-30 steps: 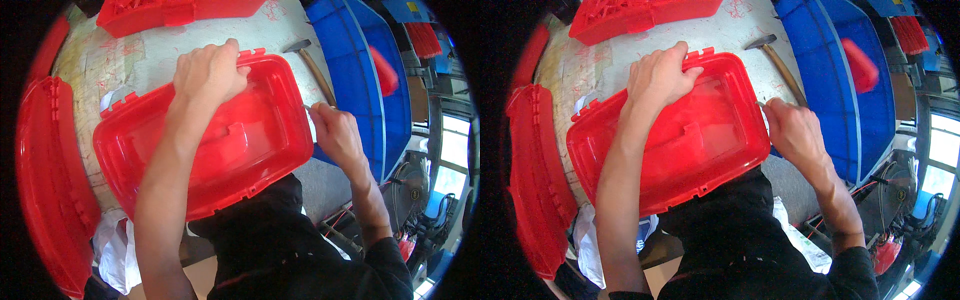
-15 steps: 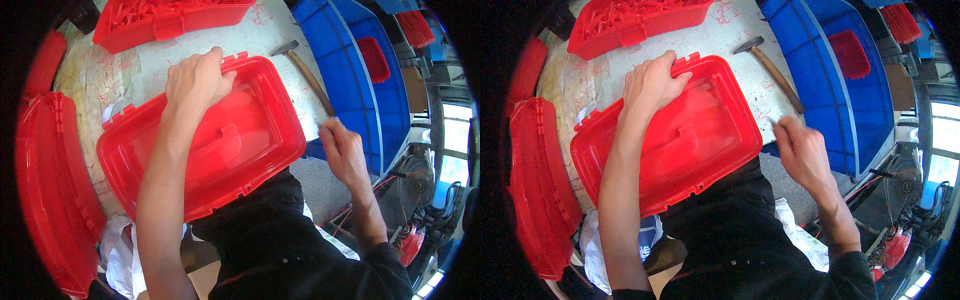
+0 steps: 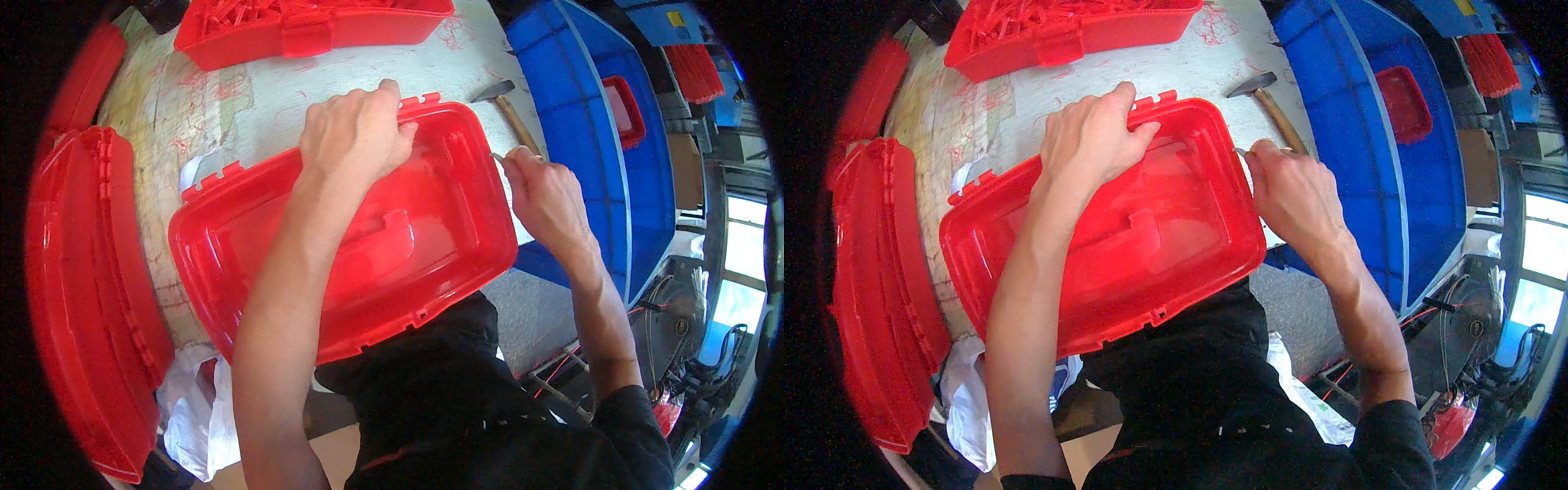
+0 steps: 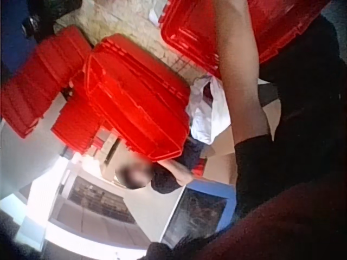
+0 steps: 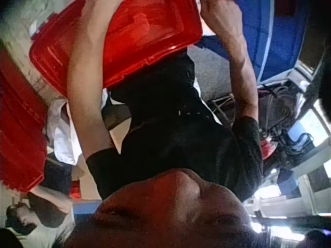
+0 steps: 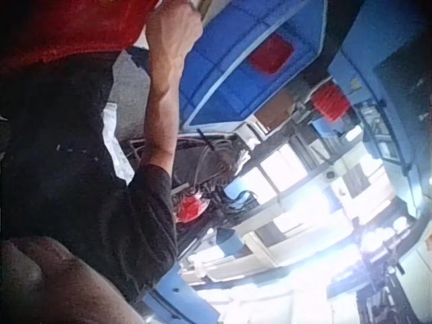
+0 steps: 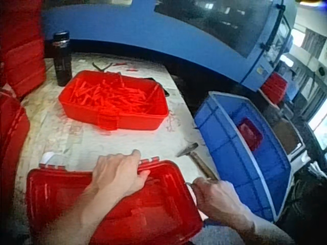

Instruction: The person repeatedly picks up red plastic containers and uses a hammer and a small metal tool to chip away excess plastic from the rims. The person flips the containers to access different edges and places finished units aside on the table.

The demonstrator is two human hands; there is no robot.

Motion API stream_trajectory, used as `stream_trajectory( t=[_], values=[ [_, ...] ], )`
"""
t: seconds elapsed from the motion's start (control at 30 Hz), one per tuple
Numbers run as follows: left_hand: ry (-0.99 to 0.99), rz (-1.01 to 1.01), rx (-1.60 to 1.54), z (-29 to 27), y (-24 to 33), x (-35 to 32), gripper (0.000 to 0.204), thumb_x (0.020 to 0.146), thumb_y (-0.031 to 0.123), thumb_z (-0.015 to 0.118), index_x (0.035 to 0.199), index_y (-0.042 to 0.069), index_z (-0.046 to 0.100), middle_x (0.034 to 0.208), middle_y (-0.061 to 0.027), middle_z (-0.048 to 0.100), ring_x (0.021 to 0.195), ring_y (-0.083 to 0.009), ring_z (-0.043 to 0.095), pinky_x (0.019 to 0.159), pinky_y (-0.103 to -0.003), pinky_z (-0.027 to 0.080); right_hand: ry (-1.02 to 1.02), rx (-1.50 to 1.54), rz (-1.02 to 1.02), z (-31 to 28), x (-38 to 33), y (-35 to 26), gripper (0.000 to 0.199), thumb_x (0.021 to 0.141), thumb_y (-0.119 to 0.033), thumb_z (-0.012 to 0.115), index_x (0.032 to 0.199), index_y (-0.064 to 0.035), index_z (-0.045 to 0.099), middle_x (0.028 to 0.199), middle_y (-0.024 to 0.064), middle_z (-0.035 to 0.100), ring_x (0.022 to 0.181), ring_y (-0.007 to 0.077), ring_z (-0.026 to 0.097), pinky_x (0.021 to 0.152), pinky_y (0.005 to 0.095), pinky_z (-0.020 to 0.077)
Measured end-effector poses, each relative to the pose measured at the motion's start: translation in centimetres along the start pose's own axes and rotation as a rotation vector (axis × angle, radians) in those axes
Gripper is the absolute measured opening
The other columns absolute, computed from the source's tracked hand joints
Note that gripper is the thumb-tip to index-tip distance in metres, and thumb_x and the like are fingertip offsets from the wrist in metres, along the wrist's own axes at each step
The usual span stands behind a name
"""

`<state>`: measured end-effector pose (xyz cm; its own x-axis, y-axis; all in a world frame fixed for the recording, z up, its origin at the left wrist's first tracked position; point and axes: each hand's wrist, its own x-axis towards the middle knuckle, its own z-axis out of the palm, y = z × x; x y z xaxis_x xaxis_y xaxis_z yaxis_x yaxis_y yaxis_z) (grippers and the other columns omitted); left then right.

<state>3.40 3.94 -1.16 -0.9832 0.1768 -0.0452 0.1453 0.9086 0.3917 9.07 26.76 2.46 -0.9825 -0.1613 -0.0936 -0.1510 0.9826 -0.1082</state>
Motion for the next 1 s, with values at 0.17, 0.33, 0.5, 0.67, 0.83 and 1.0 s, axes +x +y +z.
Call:
stream_trajectory(
  t=[0.17, 0.33, 0.5, 0.67, 0.83, 1.0],
  values=[
    [-0.007, -0.012, -0.018, 0.1, 0.0, 0.1, 0.038, 0.088, 0.039, 0.070, 0.106, 0.006, 0.065, 0.090, -0.0203, 0.072, 0.089, -0.0403, 0.070, 0.078, -0.052, 0.054, -0.011, -0.013, 0.002, 0.2, -0.5, 0.0, 0.020, 0.102, -0.017, 0.054, 0.097, -0.0044, 0.069, 0.081, 0.0179, 0.071, 0.068, 0.0298, 0.070, 0.061, 0.0379, 0.0538],
    [0.007, -0.015, 0.002, 0.1, 0.1, 0.0, 0.035, 0.087, 0.033, 0.070, 0.108, 0.005, 0.067, 0.090, -0.0189, 0.073, 0.089, -0.0366, 0.072, 0.079, -0.048, 0.055, -0.027, -0.008, 0.026, -0.1, -2.7, 0.1, 0.020, 0.100, -0.020, 0.055, 0.095, -0.0034, 0.065, 0.080, 0.0204, 0.069, 0.071, 0.0372, 0.069, 0.064, 0.0449, 0.0551],
    [-0.006, -0.030, -0.026, -0.4, 0.3, 0.0, 0.033, 0.087, 0.031, 0.070, 0.107, 0.005, 0.068, 0.092, -0.0192, 0.073, 0.091, -0.0361, 0.071, 0.080, -0.047, 0.054, -0.017, -0.013, 0.055, -0.3, -4.3, 0.0, 0.017, 0.099, -0.017, 0.056, 0.094, -0.0031, 0.066, 0.082, 0.0220, 0.069, 0.071, 0.0382, 0.069, 0.063, 0.0450, 0.0538],
    [0.001, -0.037, 0.006, -0.4, 0.4, 0.0, 0.033, 0.087, 0.031, 0.070, 0.107, 0.005, 0.068, 0.093, -0.0194, 0.073, 0.093, -0.0363, 0.071, 0.082, -0.048, 0.054, -0.050, -0.031, 0.047, -0.2, -6.1, 0.4, 0.016, 0.099, -0.014, 0.057, 0.093, -0.0032, 0.067, 0.082, 0.0216, 0.069, 0.072, 0.0372, 0.069, 0.062, 0.0430, 0.0540],
    [-0.001, -0.027, -0.017, -0.1, 0.1, 0.1, 0.035, 0.087, 0.032, 0.070, 0.108, 0.005, 0.068, 0.094, -0.0192, 0.073, 0.093, -0.0373, 0.070, 0.081, -0.048, 0.053, -0.126, -0.004, 0.072, -0.9, -8.9, 0.9, 0.015, 0.099, -0.012, 0.056, 0.094, -0.0021, 0.066, 0.081, 0.0203, 0.069, 0.070, 0.0343, 0.069, 0.062, 0.0405, 0.0537],
    [-0.026, -0.054, -0.005, -0.4, 0.3, 0.2, 0.041, 0.086, 0.043, 0.071, 0.107, 0.007, 0.066, 0.096, -0.0196, 0.073, 0.094, -0.0401, 0.069, 0.081, -0.051, 0.053, -0.066, 0.151, 0.257, -2.3, -7.9, 0.5, 0.017, 0.097, -0.016, 0.061, 0.104, -0.0012, 0.062, 0.084, 0.0197, 0.068, 0.070, 0.0300, 0.069, 0.063, 0.0397, 0.0554]
  ],
)
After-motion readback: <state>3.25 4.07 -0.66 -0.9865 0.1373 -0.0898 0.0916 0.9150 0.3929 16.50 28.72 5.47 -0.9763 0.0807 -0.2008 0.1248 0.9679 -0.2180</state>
